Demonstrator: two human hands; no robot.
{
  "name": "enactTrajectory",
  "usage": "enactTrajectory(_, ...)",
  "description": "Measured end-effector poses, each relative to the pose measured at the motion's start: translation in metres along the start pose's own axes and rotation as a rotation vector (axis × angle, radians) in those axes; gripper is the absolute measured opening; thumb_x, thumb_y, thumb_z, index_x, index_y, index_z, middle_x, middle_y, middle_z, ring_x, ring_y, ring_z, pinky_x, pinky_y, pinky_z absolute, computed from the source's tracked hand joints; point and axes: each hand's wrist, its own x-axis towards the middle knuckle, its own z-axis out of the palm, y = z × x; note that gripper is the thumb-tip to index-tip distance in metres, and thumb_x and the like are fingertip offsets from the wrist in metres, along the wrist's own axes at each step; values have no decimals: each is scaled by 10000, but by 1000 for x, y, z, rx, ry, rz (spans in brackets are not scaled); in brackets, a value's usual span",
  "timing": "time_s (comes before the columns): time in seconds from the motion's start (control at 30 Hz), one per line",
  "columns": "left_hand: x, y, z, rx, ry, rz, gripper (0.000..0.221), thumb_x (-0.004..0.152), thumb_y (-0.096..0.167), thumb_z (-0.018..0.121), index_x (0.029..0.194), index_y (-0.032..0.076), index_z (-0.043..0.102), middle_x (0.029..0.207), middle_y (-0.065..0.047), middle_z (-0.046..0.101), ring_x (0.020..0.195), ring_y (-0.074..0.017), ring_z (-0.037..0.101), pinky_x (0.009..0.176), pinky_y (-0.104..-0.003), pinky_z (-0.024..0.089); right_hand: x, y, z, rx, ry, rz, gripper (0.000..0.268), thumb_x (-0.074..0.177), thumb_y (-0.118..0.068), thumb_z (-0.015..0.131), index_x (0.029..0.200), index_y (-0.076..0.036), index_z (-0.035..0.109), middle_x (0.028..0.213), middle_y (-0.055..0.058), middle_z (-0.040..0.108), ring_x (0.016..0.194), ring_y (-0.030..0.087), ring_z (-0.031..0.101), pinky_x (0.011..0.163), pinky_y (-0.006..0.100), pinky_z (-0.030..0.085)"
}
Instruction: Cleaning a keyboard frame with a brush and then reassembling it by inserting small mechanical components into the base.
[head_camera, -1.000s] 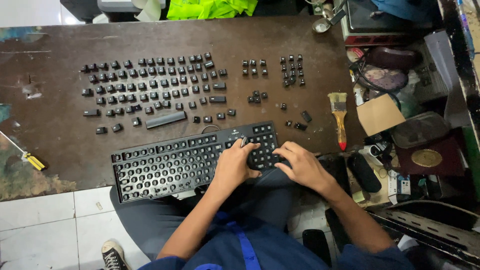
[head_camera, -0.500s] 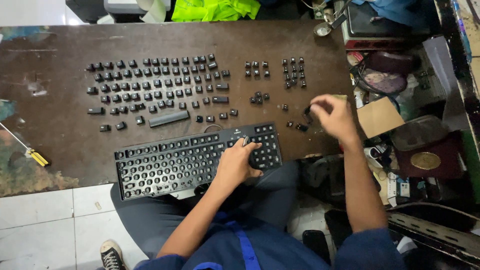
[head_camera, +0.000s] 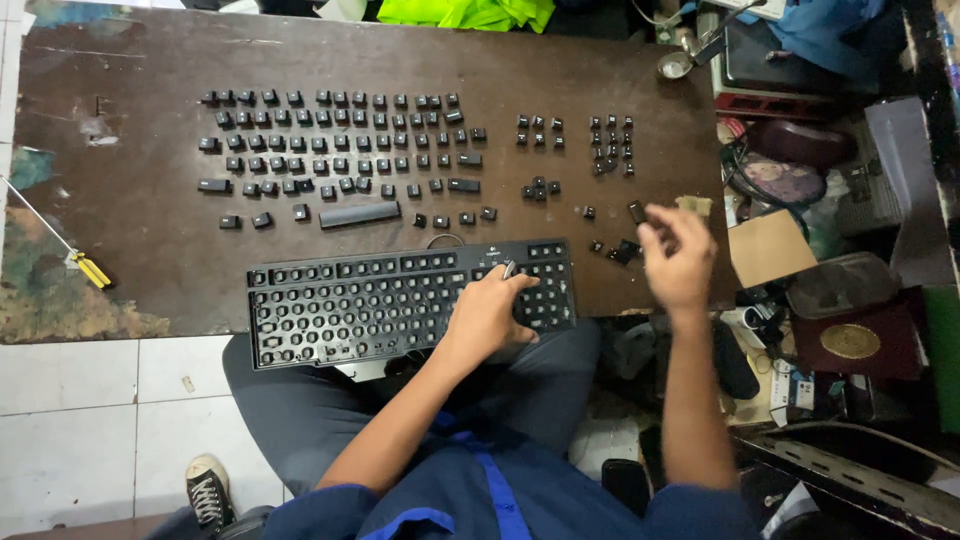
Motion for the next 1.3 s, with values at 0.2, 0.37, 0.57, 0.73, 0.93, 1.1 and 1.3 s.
enactTrajectory(0.2, 16, -34, 7, -569, 191, -44, 414, 789, 253, 895, 1167, 103, 820, 707, -92, 624, 715, -329, 700, 768, -439, 574, -118, -141, 52, 353, -61, 176, 128, 948, -116, 783, 1070, -119, 823, 847, 93, 748, 736, 257, 722, 607, 342, 568)
enactTrajectory(0.37, 19, -37, 16, -735, 267, -91, 240, 881, 262, 837, 1106, 177, 842, 661, 19, 535, 647, -161, 537, 665, -335, 443, -180, -178, 113, 449, -314, 324, 565, 856, -213, 887, 1321, -47, 612, 1096, 156, 701, 945, 278, 735, 711, 360, 620)
enactTrajectory(0.57, -25, -12, 2, -629, 371, 103, 422, 1015, 290, 669, 1403, 126, 634, 1180, -124, 470, 1131, -266, 467, 1004, -389, 368, -185, -144, 122, 714, -236, 523, 592, 928, -78, 598, 1498, -126, 443, 1249, 170, 653, 888, 210, 687, 696, 292, 560)
enactTrajectory(0.73, -77, -35, -17, 120, 551, 341, 735, 1029, 552, 677, 1647, 221, 454, 1737, -265, 303, 1626, -507, 270, 1309, -623, 284, -147, -110, 70, 807, -81, 375, 575, 1000, -371, 589, 1503, -115, 480, 1122, 128, 719, 918, 175, 708, 749, 289, 582)
enactTrajectory(0.93, -82, -67, -7, 523, 327, 198, 1044, 716, 490, 928, 1637, 270, 488, 1723, -209, 369, 1605, -477, 270, 1282, -664, 188, -92, -115, 55, 490, -261, 357, 634, 949, -99, 692, 1513, -24, 414, 992, 212, 789, 794, 281, 740, 674, 384, 558)
enactTrajectory(1.1, -78, -64, -7, 535, 234, 155, 1097, 705, 436, 950, 1658, 286, 428, 1734, -199, 316, 1609, -483, 234, 1282, -688, 160, 55, -137, 52, 52, -290, -97, 362, 1026, -98, 714, 1376, -34, 650, 1158, 219, 753, 1017, 439, 744, 817, 538, 601)
enactTrajectory(1.3, -78, -63, -8, 449, 220, 139, 1094, 673, 383, 980, 1634, 284, 467, 1734, -189, 327, 1611, -472, 239, 1293, -670, 151, 210, -85, 187, -349, -430, -445, 377, 916, -163, 854, 1278, -166, 748, 1233, 99, 634, 1152, 365, 670, 924, 560, 587)
